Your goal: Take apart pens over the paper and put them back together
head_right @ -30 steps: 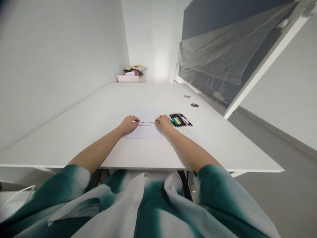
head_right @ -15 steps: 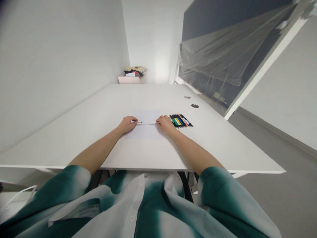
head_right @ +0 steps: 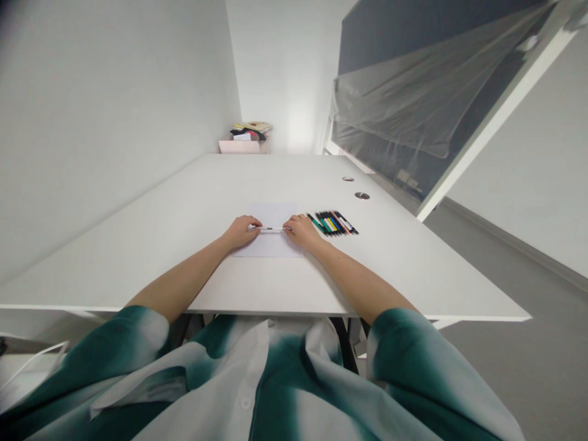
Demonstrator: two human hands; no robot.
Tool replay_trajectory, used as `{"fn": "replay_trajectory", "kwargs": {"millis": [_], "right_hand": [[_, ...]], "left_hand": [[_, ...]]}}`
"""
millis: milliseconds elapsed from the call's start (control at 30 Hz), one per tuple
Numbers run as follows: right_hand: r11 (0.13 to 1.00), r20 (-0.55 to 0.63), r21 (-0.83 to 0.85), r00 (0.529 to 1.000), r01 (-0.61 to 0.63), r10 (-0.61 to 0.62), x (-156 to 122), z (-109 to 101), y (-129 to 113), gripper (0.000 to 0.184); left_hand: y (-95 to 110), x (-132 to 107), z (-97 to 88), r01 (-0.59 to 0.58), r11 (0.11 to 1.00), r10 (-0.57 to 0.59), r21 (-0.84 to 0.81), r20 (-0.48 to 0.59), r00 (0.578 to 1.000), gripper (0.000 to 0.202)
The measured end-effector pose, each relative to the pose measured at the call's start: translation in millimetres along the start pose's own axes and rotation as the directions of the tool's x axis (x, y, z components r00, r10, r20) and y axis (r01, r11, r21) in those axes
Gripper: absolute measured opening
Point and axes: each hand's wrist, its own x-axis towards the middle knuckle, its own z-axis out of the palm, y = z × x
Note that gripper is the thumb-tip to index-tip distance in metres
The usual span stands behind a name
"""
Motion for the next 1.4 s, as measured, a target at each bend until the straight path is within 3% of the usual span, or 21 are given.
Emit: {"fn": "replay_trajectory", "kwargs": {"millis": [567, 833, 1167, 1400], "right_hand": [[0.984, -0.054, 0.174, 0.998, 0.029, -0.02, -2, 5, 4, 0.022], [0.976, -0.034, 0.21, 0.998, 0.061, -0.055, 0, 7, 2, 0.024], [0.969, 0.026, 0.243, 0.999, -0.03, 0.024, -1, 5, -6, 0.032], [0.968, 0.021, 0.251, 1.0, 0.01, -0.016, -3, 4, -8, 0.029]], "left_hand": [[2, -2, -0.7, 0.0, 0.999, 0.001, -0.051, 0.01, 1.0, 0.027], [8, -3, -1.3, -0.012, 0.998, 0.012, -0.065, 0.008, 1.0, 0.027], [12, -2, -1.0, -0.03, 0.997, 0.03, -0.064, -0.006, 1.0, 0.022], [14, -2, 0.8, -0.061, 0.994, 0.06, -0.086, -0.01, 0.998, 0.02]]}}
